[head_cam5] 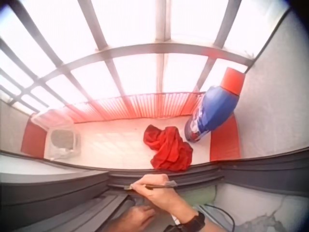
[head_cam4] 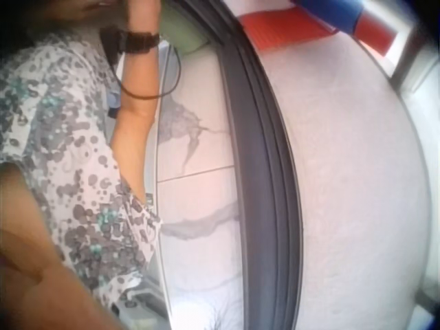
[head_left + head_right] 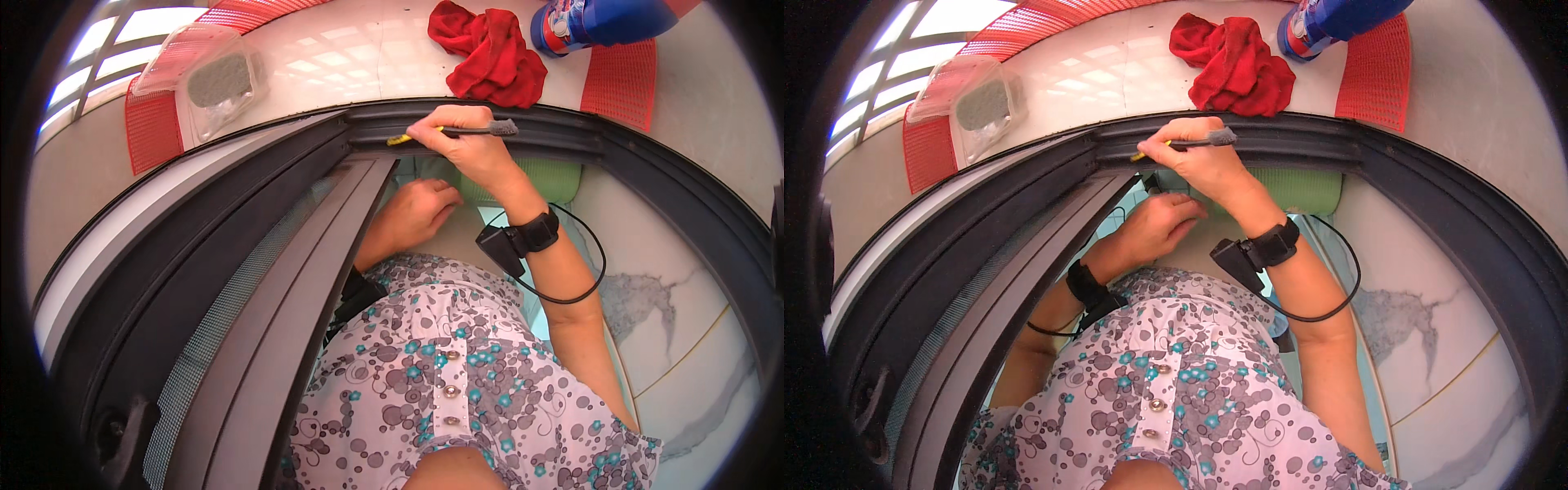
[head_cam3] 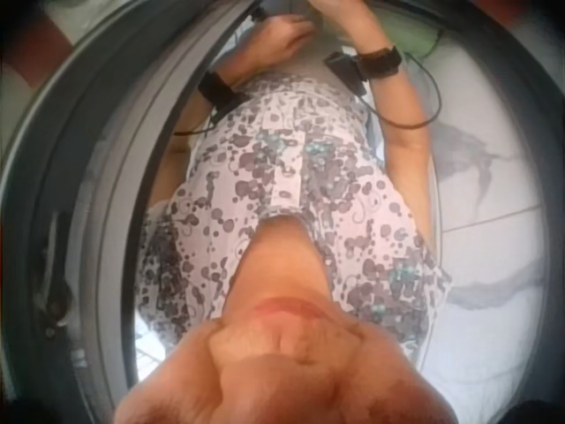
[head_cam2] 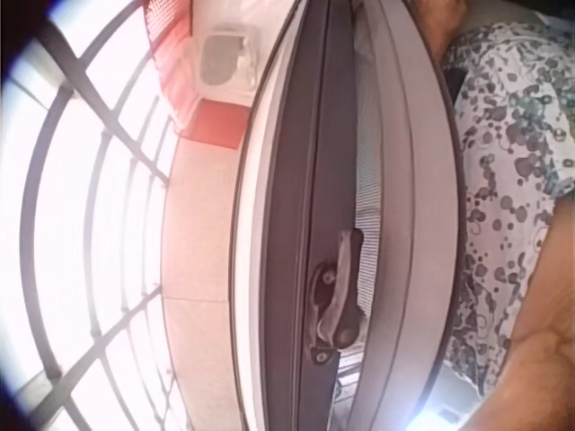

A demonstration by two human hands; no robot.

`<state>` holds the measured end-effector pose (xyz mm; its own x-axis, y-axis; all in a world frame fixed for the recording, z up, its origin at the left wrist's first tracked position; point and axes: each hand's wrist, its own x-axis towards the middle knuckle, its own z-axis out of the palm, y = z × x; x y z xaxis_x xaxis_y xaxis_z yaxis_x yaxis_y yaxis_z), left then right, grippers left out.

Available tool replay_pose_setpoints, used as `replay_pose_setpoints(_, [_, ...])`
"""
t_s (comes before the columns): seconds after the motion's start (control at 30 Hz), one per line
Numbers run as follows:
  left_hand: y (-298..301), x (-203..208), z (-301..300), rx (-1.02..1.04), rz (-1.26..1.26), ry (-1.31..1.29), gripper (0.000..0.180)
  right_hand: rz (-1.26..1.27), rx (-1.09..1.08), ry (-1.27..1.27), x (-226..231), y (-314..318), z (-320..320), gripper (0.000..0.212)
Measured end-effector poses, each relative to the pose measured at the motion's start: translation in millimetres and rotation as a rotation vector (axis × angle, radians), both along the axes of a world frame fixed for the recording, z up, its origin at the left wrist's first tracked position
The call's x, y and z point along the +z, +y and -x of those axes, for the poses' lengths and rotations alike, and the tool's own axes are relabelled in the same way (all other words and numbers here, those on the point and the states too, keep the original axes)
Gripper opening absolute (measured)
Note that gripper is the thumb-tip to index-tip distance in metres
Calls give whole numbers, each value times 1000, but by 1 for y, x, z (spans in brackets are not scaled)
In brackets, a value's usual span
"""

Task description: Marking and cleaning a window frame for maintenance or repair.

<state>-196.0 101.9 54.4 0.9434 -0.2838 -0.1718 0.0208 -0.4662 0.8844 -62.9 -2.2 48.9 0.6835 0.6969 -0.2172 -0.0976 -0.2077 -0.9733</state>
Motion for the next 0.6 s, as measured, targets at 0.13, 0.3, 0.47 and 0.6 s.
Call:
replay_pose_setpoints(0.13, [0,-1,1,13,28,22,15,-58,38,10,2,-6,1,13])
replay_pose_setpoints(0.3, [0,-2,1,-8,13,34,15,-35,107,1,0,-13,-7,13])
replay_pose_setpoints(0.47, [3,-3,0,-51,20,31,19,70,144,-72,18,-35,-24,11])
replay_pose_setpoints(0.6, [2,-5,2,-13,25,19,13,268,106,-125,30,-49,-31,15])
